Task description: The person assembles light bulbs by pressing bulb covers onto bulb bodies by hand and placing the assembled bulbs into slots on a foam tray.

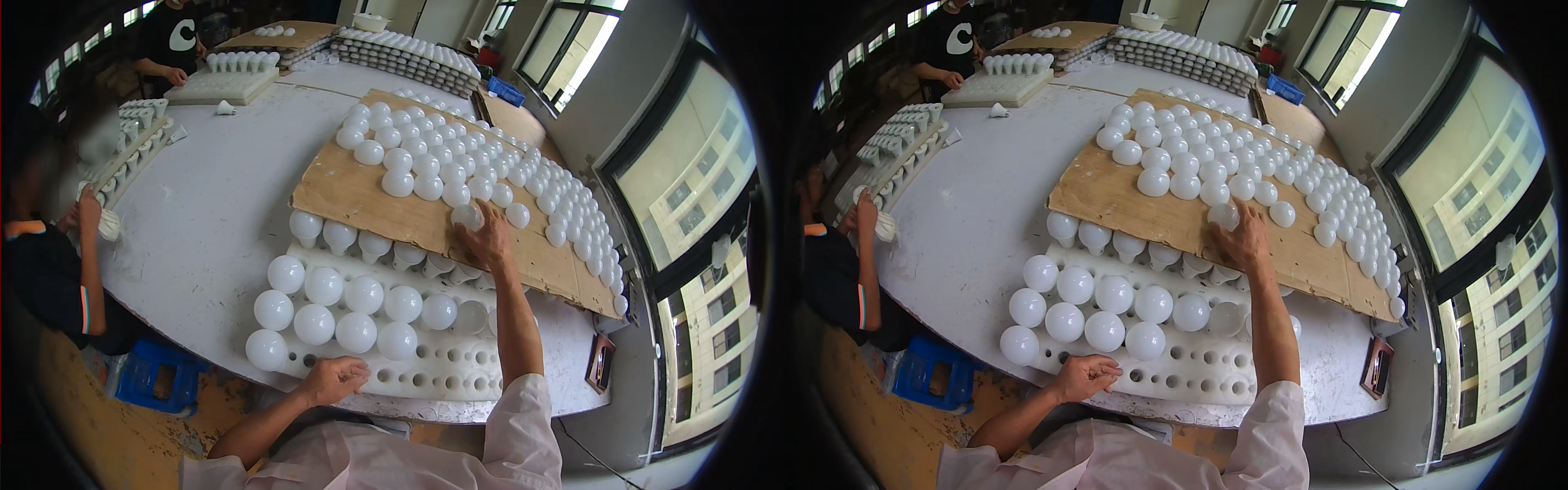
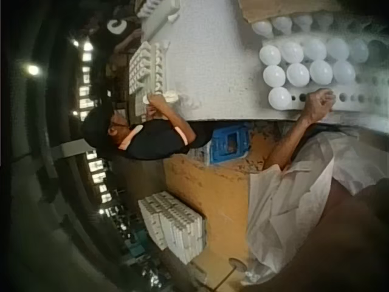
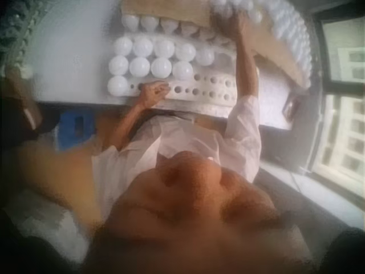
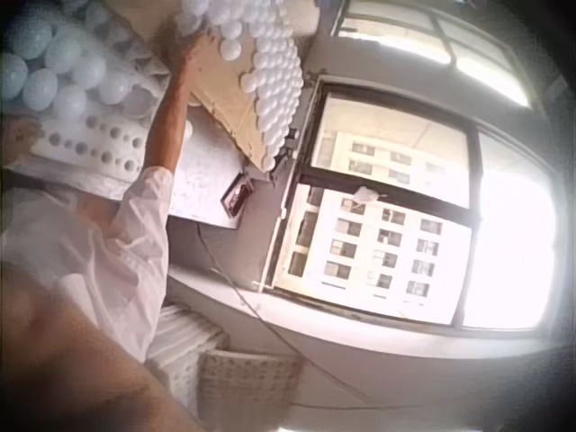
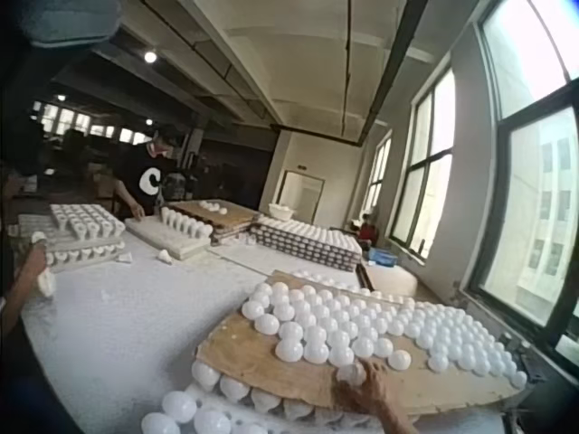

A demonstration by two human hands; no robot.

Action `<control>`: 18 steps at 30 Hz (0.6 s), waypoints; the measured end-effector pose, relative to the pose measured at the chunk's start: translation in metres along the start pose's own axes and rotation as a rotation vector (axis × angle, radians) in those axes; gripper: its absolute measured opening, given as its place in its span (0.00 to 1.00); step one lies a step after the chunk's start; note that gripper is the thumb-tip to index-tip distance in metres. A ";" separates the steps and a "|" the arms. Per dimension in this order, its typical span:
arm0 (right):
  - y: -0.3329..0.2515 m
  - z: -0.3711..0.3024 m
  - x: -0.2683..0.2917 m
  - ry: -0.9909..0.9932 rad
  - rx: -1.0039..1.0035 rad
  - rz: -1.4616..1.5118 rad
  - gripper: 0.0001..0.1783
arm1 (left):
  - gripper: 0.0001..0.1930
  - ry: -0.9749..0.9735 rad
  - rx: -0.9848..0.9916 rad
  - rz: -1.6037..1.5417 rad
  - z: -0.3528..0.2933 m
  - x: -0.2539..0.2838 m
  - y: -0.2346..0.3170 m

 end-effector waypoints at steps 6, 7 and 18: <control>-0.003 -0.006 0.008 0.035 -0.020 -0.151 0.40 | 0.15 0.023 -0.002 0.026 -0.005 -0.004 0.002; 0.001 -0.014 0.013 0.080 -0.064 0.069 0.38 | 0.15 0.004 -0.009 0.061 -0.005 -0.005 0.004; -0.013 -0.138 0.029 -0.087 -0.468 1.768 0.46 | 0.13 0.029 -0.139 0.114 -0.006 -0.001 0.000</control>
Point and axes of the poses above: each hand's wrist, its own z-axis towards the middle knuckle, its own x-axis out of the back of the hand, y = z × x, the point moved 4 cm from there along z, towards the middle knuckle, and after that the axes turned 5 degrees about y, right-handed, at the moved point
